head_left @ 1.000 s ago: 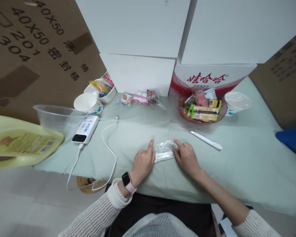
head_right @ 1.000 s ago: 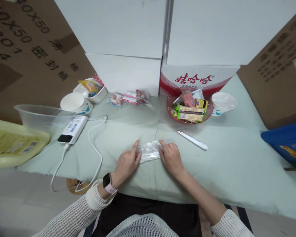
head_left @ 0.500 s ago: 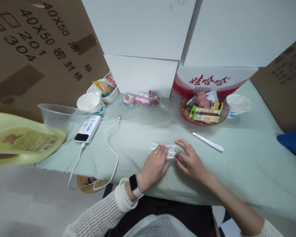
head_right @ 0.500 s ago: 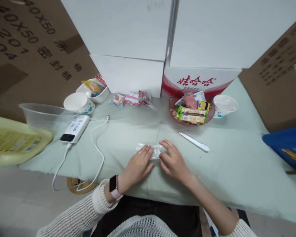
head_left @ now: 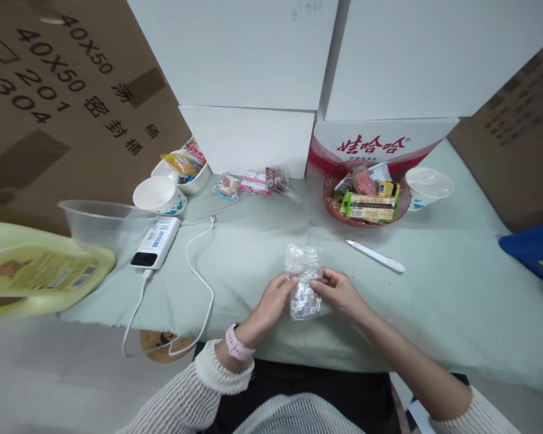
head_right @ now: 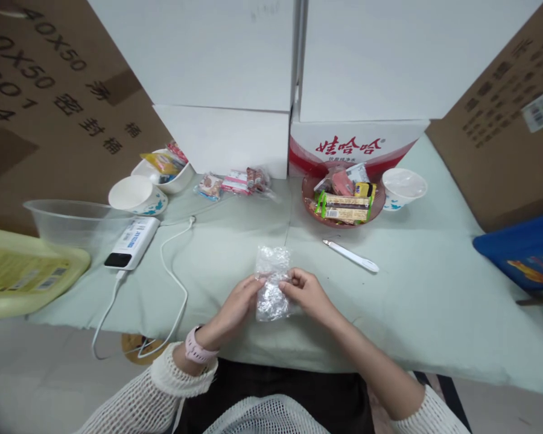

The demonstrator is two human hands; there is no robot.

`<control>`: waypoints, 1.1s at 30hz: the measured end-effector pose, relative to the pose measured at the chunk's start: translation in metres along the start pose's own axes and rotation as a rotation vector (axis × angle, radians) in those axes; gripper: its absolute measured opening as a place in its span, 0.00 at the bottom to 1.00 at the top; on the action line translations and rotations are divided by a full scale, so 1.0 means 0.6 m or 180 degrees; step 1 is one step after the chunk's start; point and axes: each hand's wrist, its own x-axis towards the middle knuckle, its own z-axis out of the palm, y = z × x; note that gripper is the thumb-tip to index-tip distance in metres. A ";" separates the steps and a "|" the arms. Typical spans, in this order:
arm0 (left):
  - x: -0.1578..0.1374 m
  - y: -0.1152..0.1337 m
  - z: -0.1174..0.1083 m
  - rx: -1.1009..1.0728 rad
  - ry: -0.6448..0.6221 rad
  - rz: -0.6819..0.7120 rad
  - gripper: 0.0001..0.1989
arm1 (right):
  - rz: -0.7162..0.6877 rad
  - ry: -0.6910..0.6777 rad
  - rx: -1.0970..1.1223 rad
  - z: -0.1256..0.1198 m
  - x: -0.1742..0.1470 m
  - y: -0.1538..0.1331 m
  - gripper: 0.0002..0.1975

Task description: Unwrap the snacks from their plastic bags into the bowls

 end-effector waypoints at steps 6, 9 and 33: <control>-0.003 0.007 -0.009 0.0480 -0.0207 0.0210 0.17 | 0.0288 0.0028 0.0679 -0.007 -0.011 -0.005 0.19; -0.005 0.016 -0.013 0.0554 -0.0399 0.0206 0.14 | 0.0293 0.0127 0.0876 -0.014 -0.015 -0.002 0.12; -0.003 0.030 -0.041 0.2414 -0.0603 0.1178 0.11 | -0.1954 0.2425 -0.5091 -0.204 0.166 -0.177 0.12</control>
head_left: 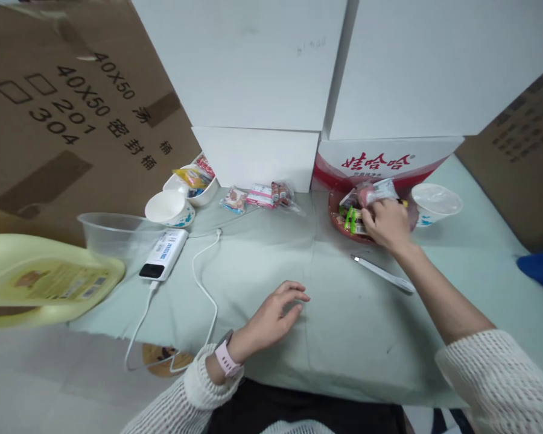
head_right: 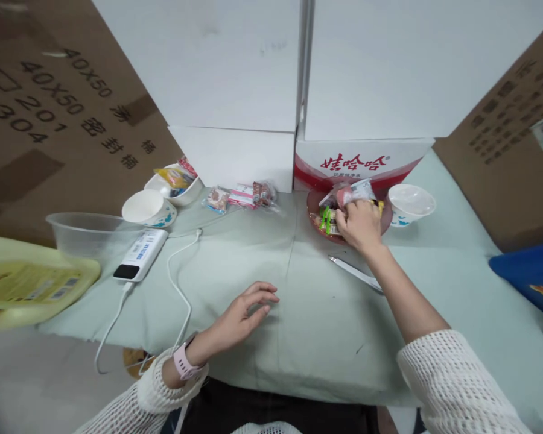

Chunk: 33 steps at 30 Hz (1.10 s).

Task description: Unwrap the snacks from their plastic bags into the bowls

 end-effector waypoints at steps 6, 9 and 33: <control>0.063 -0.033 -0.065 0.0927 0.0429 0.0126 0.18 | -0.0145 0.0547 0.0183 -0.013 -0.029 -0.017 0.15; 0.136 -0.049 -0.105 0.1665 0.0883 0.0290 0.24 | -0.0635 0.0536 0.0670 -0.039 -0.063 -0.037 0.10; 0.285 -0.057 -0.121 0.1722 0.1389 0.0230 0.14 | -0.0200 -0.0976 0.1070 0.008 -0.230 0.048 0.16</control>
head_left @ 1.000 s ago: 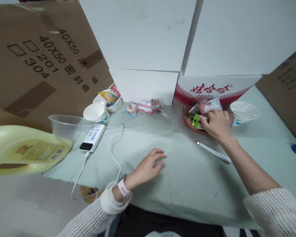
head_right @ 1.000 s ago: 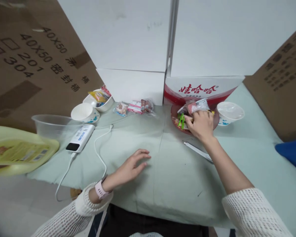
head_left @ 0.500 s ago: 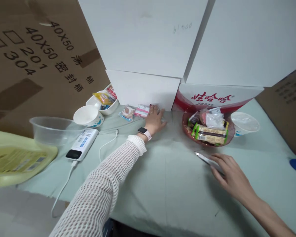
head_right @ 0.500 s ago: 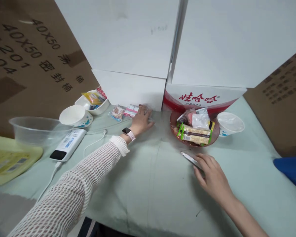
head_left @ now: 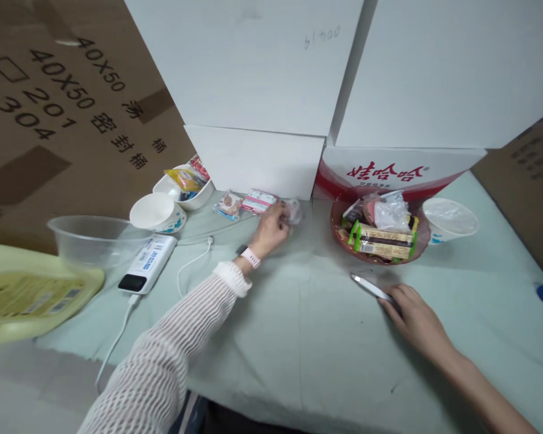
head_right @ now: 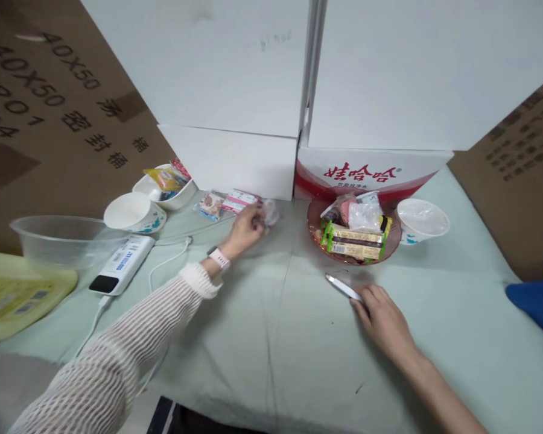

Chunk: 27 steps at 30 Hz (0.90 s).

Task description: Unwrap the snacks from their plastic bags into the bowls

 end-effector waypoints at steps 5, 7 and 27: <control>-0.171 0.027 -0.018 -0.1417 -0.0873 0.0398 0.13 | 0.0476 -0.0241 0.0903 -0.026 -0.022 -0.033 0.15; -0.228 0.032 -0.026 -0.1735 -0.1103 0.0443 0.13 | 0.0676 -0.0370 0.1278 -0.039 -0.031 -0.054 0.14; -0.291 0.024 0.003 -0.0854 -0.0598 0.0107 0.46 | -0.0560 -0.1476 0.0358 -0.032 0.030 -0.225 0.15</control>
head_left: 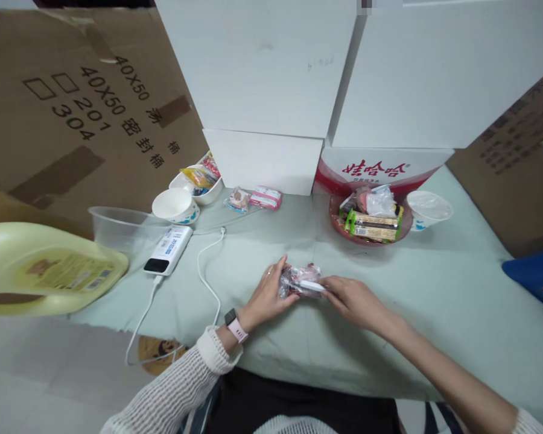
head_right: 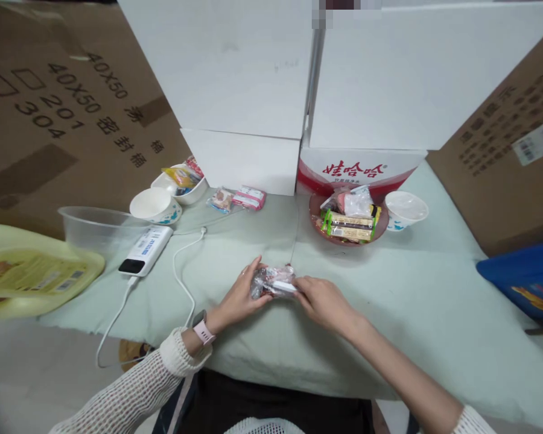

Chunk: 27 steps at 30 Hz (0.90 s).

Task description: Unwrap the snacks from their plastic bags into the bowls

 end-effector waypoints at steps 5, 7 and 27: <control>-0.002 0.001 -0.006 0.0060 -0.0120 0.0121 0.37 | 0.0428 -0.0123 0.0202 -0.019 -0.066 0.084 0.15; -0.002 0.002 -0.011 0.0024 -0.0104 0.0200 0.34 | 0.0632 -0.0027 0.0082 -0.022 -0.092 0.130 0.15; 0.006 0.020 -0.015 -0.0109 -0.0459 0.0480 0.30 | -0.1226 0.1263 -0.0237 0.025 -0.030 0.069 0.17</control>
